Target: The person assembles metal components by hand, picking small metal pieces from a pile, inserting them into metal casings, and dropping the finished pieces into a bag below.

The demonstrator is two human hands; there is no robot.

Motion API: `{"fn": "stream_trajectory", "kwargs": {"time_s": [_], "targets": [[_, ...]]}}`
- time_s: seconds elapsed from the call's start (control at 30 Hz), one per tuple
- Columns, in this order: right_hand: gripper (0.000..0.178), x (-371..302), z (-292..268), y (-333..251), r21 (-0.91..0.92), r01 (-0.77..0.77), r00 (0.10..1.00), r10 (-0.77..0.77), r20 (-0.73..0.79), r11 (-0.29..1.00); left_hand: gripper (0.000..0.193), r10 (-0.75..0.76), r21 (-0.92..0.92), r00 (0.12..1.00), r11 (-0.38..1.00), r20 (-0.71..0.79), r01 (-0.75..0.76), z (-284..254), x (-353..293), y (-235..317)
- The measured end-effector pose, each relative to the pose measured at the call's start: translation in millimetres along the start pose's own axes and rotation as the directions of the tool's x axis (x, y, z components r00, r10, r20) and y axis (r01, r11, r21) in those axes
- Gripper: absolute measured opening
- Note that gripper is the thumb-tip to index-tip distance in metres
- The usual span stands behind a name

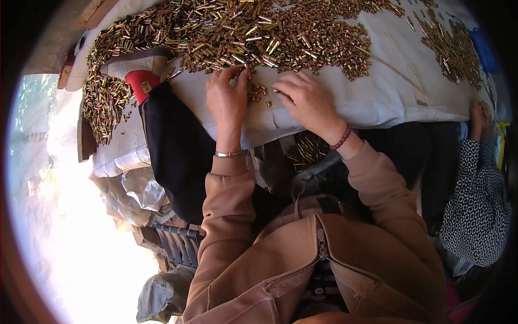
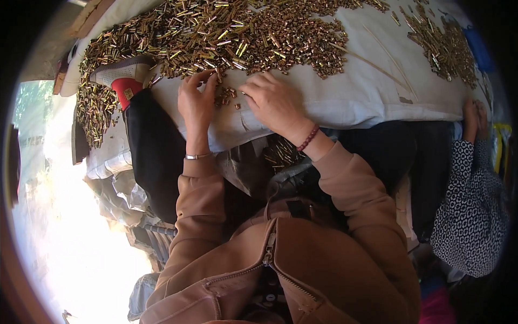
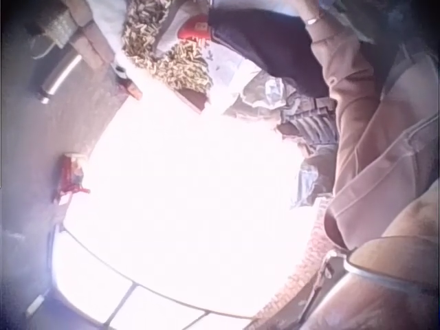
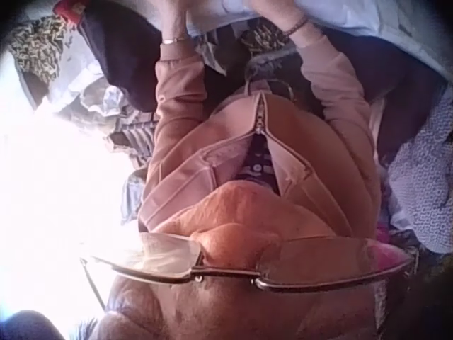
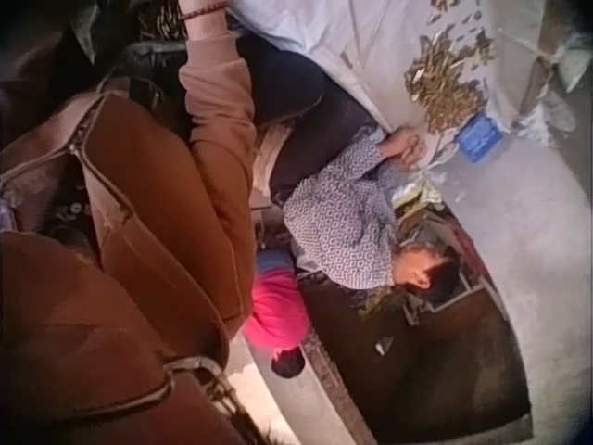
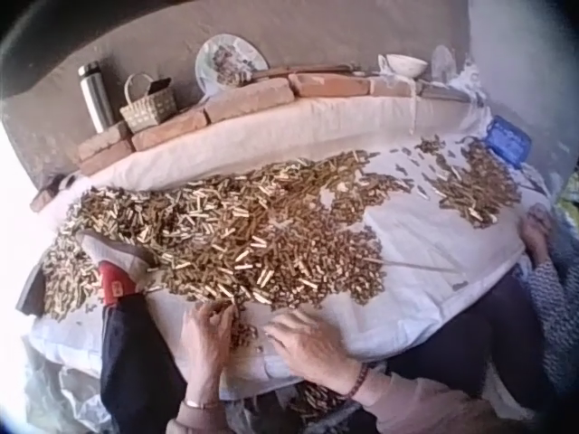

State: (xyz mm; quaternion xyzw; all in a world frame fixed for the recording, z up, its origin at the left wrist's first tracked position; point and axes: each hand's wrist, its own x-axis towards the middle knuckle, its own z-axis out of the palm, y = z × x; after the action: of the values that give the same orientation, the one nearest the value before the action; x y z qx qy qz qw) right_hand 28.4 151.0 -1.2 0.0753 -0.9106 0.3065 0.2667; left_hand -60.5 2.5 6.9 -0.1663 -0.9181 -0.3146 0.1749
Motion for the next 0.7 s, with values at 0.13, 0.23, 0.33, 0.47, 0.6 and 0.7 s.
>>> {"fn": "stream_trajectory", "kwargs": {"time_s": [0.13, 0.23, 0.33, 0.47, 0.6, 0.7], "targets": [[0.01, -4.5, 13.8, 6.1, -0.053, 0.045, 0.999, -0.045, 0.009, 0.998, 0.013, 0.064, 0.114, 0.998, 0.992, -0.012, -0.063, 14.1, -0.5, -3.5], [0.011, -5.0, 14.4, 8.6, -0.064, 0.045, 0.999, -0.044, 0.011, 0.997, 0.015, 0.073, 0.058, 0.997, 0.996, -0.007, -0.073, 15.3, -1.1, -2.3], [0.011, -3.7, 11.4, 4.7, -0.029, 0.053, 0.997, -0.054, -0.053, 0.998, 0.015, 0.161, 0.064, 0.984, 0.986, -0.074, -0.157, 14.0, -3.4, -4.1], [0.009, -2.8, -1.8, 4.0, 0.503, -0.31, 0.942, 0.333, 0.046, 0.807, 0.013, -0.139, -0.609, 0.986, 0.775, 0.097, 0.169, 0.8, -13.6, 13.8], [0.014, 0.3, -18.1, 6.3, 0.779, -0.495, 0.84, 0.444, 0.313, 0.386, 0.023, -0.245, -0.815, 0.858, 0.278, 0.452, 0.509, -9.5, -33.5, 28.5], [0.018, 2.0, -25.6, -1.8, 0.815, -0.502, 0.835, 0.407, 0.37, 0.289, 0.025, -0.213, -0.77, 0.769, 0.098, 0.602, 0.63, -16.3, -40.0, 32.2]]}}
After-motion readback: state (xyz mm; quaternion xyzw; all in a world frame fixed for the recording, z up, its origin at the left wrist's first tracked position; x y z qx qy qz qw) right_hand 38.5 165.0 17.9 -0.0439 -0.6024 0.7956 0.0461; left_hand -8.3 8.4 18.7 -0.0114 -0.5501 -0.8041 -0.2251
